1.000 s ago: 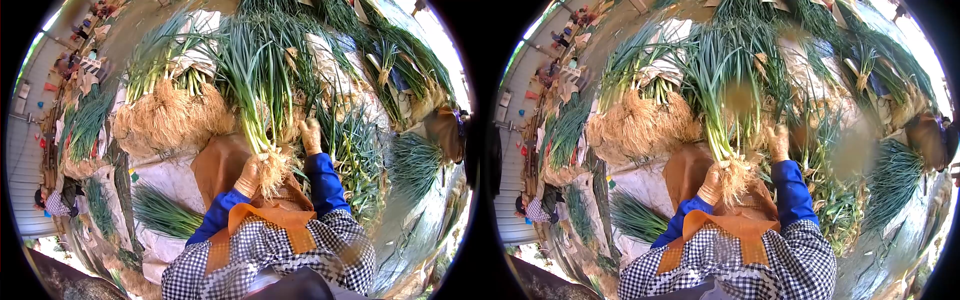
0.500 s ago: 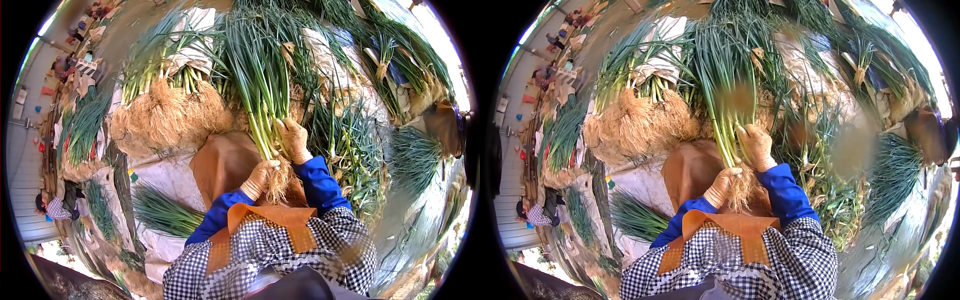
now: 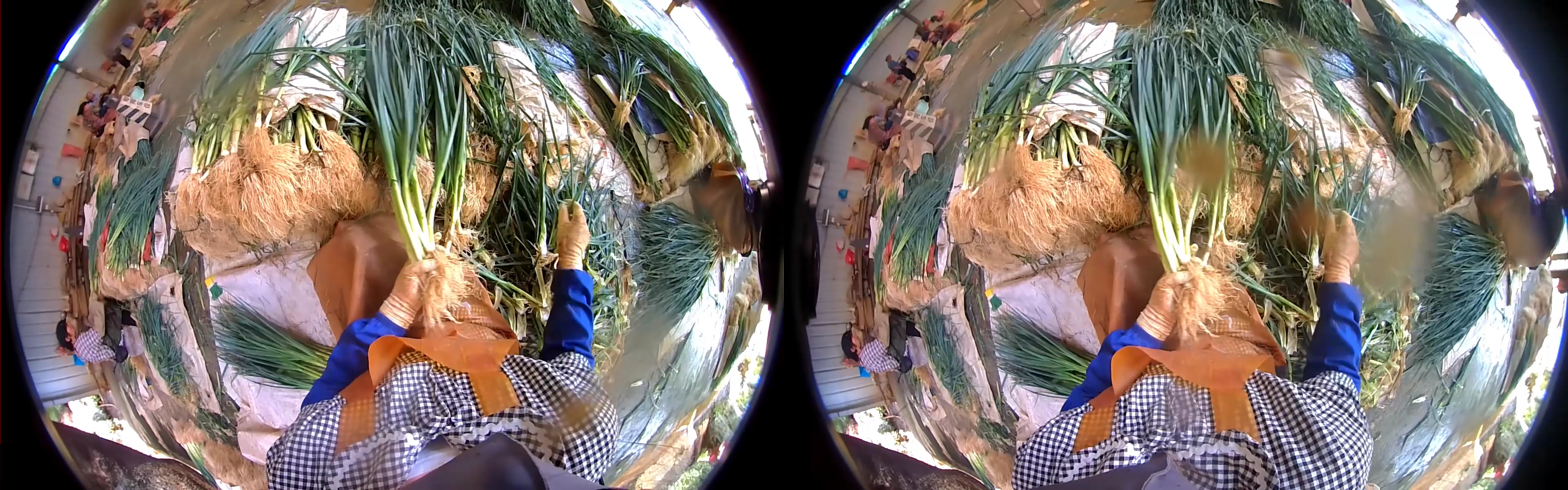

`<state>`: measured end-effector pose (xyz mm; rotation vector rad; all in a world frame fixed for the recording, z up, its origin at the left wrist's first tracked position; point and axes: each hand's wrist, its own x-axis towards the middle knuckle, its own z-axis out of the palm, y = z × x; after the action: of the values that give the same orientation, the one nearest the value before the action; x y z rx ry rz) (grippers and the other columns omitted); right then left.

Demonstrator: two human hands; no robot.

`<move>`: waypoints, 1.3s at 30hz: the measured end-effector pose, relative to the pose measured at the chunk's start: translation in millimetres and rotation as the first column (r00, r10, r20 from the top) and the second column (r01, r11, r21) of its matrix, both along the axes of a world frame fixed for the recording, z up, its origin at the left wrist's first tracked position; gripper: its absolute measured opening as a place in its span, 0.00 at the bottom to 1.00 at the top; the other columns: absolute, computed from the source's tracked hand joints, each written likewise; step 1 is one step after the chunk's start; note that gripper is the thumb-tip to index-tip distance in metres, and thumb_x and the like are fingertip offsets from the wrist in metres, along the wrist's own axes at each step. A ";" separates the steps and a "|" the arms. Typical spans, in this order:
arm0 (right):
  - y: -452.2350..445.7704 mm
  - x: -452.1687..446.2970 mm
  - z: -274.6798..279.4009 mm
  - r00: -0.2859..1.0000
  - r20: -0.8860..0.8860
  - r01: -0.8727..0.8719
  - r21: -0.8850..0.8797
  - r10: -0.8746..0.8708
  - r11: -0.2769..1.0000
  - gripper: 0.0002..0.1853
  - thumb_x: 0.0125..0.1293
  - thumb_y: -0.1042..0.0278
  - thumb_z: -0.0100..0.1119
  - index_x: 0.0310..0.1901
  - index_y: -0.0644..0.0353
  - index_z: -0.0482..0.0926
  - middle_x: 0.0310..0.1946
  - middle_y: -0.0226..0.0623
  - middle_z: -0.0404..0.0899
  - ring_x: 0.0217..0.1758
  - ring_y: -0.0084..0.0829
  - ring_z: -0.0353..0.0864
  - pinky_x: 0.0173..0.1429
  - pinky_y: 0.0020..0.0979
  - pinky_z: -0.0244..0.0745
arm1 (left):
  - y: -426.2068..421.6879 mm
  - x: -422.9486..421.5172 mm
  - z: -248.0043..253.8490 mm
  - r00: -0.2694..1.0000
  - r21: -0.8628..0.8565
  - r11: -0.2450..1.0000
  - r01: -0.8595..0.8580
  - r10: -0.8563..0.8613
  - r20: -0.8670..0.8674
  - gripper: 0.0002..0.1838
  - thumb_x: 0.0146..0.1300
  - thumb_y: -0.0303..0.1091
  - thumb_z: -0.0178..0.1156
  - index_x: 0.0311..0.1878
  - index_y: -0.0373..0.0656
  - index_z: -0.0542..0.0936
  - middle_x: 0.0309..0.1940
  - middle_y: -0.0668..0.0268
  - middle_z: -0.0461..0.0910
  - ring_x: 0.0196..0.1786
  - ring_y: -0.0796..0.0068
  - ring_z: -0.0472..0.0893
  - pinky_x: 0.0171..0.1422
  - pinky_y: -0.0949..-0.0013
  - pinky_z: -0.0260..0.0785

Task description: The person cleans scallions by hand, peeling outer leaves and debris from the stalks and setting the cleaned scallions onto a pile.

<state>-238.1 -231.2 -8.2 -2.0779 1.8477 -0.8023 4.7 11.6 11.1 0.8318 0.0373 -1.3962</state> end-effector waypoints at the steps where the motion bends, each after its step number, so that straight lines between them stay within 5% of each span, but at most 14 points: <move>1: 7.8 -1.5 -0.3 0.999 -0.042 0.007 0.062 -0.004 0.998 0.14 0.64 0.56 0.54 0.40 0.59 0.77 0.34 0.38 0.80 0.35 0.32 0.79 0.38 0.29 0.75 | 3.6 1.5 -16.8 0.998 0.028 0.999 -0.024 0.026 -0.049 0.09 0.56 0.26 0.54 0.40 0.37 0.74 0.26 0.68 0.76 0.28 0.78 0.77 0.32 0.78 0.74; 7: 42.7 132.1 -42.5 0.924 0.185 -0.382 0.455 0.334 0.804 0.22 0.58 0.42 0.57 0.42 0.52 0.80 0.35 0.45 0.81 0.41 0.40 0.81 0.48 0.35 0.74 | -2.7 9.7 16.4 0.971 -0.043 0.994 0.095 -0.103 -0.217 0.21 0.52 0.27 0.56 0.51 0.32 0.73 0.35 0.61 0.79 0.37 0.70 0.80 0.44 0.68 0.75; 10: 35.7 170.7 -44.2 0.913 0.112 -0.388 0.535 0.392 0.751 0.23 0.57 0.42 0.56 0.41 0.54 0.80 0.35 0.48 0.81 0.42 0.44 0.80 0.49 0.38 0.73 | 0.9 26.7 18.1 0.905 -0.447 0.892 0.065 -0.241 -0.350 0.32 0.49 0.28 0.56 0.61 0.34 0.64 0.44 0.56 0.77 0.44 0.62 0.79 0.49 0.60 0.75; 15: 52.7 139.3 43.4 0.842 0.525 -0.380 0.407 0.128 0.831 0.13 0.58 0.55 0.61 0.29 0.57 0.77 0.20 0.34 0.76 0.22 0.26 0.76 0.32 0.27 0.73 | 5.8 20.4 35.3 0.981 -0.224 0.974 0.004 -0.047 -0.189 0.28 0.53 0.30 0.56 0.58 0.30 0.65 0.43 0.55 0.77 0.39 0.66 0.79 0.46 0.64 0.76; 17: 75.5 145.1 39.2 0.762 0.553 -0.550 0.277 0.337 0.788 0.13 0.58 0.55 0.62 0.30 0.57 0.77 0.19 0.32 0.77 0.21 0.23 0.75 0.30 0.28 0.72 | 9.7 11.4 -6.8 0.983 -0.074 0.996 0.047 -0.033 0.182 0.13 0.56 0.30 0.56 0.41 0.30 0.77 0.31 0.60 0.80 0.31 0.72 0.79 0.36 0.70 0.75; 19: 91.1 153.5 14.6 0.581 0.402 -0.720 -0.151 0.708 0.677 0.14 0.60 0.56 0.60 0.39 0.58 0.80 0.19 0.32 0.78 0.23 0.22 0.75 0.30 0.27 0.72 | 1.1 -4.1 -15.8 0.995 -0.010 0.998 0.059 -0.060 -0.082 0.08 0.56 0.29 0.54 0.34 0.34 0.78 0.23 0.64 0.79 0.23 0.73 0.78 0.29 0.74 0.73; 20: 91.2 153.2 5.8 0.570 0.787 -0.733 0.357 0.236 0.579 0.16 0.62 0.56 0.58 0.41 0.61 0.80 0.22 0.36 0.80 0.26 0.27 0.79 0.34 0.29 0.73 | -1.9 -8.8 -15.7 0.993 0.033 0.999 0.017 -0.013 -0.120 0.08 0.56 0.28 0.54 0.35 0.34 0.78 0.22 0.63 0.79 0.22 0.73 0.78 0.29 0.75 0.73; 22: 67.1 147.6 -15.3 0.703 0.704 -0.484 0.374 0.098 0.791 0.20 0.63 0.49 0.54 0.37 0.61 0.81 0.24 0.38 0.81 0.29 0.34 0.81 0.35 0.32 0.74 | -1.7 0.8 0.7 0.994 -0.111 0.993 0.046 -0.056 -0.090 0.08 0.53 0.27 0.55 0.35 0.34 0.78 0.24 0.64 0.79 0.25 0.74 0.79 0.33 0.74 0.75; 23: 57.2 139.6 -18.4 0.922 0.169 -0.388 0.353 0.349 0.851 0.25 0.62 0.42 0.51 0.34 0.59 0.82 0.26 0.39 0.82 0.32 0.38 0.82 0.37 0.34 0.75 | 2.2 1.8 13.3 0.982 -0.154 0.988 -0.030 0.000 -0.191 0.14 0.52 0.27 0.56 0.42 0.32 0.75 0.31 0.60 0.79 0.32 0.69 0.79 0.40 0.69 0.75; 28: 59.2 177.0 -39.2 0.856 -0.157 -0.321 0.584 0.492 0.745 0.28 0.54 0.40 0.56 0.43 0.58 0.79 0.36 0.44 0.81 0.42 0.40 0.81 0.46 0.37 0.74 | 16.3 29.5 3.2 0.948 -0.334 0.942 0.039 -0.141 -0.286 0.27 0.49 0.28 0.55 0.57 0.34 0.68 0.46 0.52 0.76 0.48 0.57 0.77 0.54 0.57 0.73; 31: 59.2 159.3 -24.2 0.899 0.353 -0.421 0.534 0.259 0.733 0.16 0.61 0.56 0.53 0.42 0.61 0.79 0.29 0.39 0.80 0.31 0.26 0.78 0.37 0.28 0.73 | 11.7 23.1 26.3 0.977 -0.281 0.960 -0.007 -0.053 -0.207 0.28 0.49 0.30 0.57 0.56 0.33 0.68 0.46 0.52 0.76 0.48 0.58 0.77 0.53 0.57 0.73; 34: 62.3 121.2 -5.4 0.427 0.904 -0.806 0.376 0.009 0.457 0.20 0.68 0.56 0.44 0.41 0.66 0.79 0.29 0.36 0.78 0.34 0.25 0.76 0.41 0.28 0.71 | 0.0 9.4 55.3 0.983 -0.110 0.994 -0.028 0.007 -0.182 0.24 0.50 0.29 0.56 0.53 0.35 0.71 0.42 0.55 0.78 0.44 0.63 0.79 0.49 0.62 0.75; 36: 74.8 122.1 -7.1 0.402 0.916 -0.833 0.371 -0.012 0.411 0.21 0.69 0.53 0.42 0.40 0.63 0.79 0.29 0.39 0.80 0.33 0.30 0.78 0.42 0.30 0.71 | 2.6 11.1 -18.3 0.993 -0.104 0.990 0.097 -0.103 -0.050 0.16 0.52 0.27 0.55 0.45 0.34 0.75 0.34 0.60 0.80 0.36 0.70 0.80 0.43 0.69 0.75; 39: 88.3 128.2 -15.8 0.806 0.223 -0.588 0.181 0.549 0.789 0.18 0.67 0.52 0.45 0.30 0.58 0.77 0.23 0.45 0.77 0.29 0.44 0.77 0.38 0.40 0.72 | -10.3 -12.7 -43.2 0.985 -0.042 0.994 0.099 -0.103 -0.136 0.18 0.50 0.27 0.54 0.46 0.31 0.74 0.33 0.61 0.80 0.35 0.68 0.80 0.45 0.68 0.75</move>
<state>-109.9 -142.8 -24.0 -2.1525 1.0581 -0.5262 -8.0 1.3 -32.1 0.7153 0.0777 -1.5445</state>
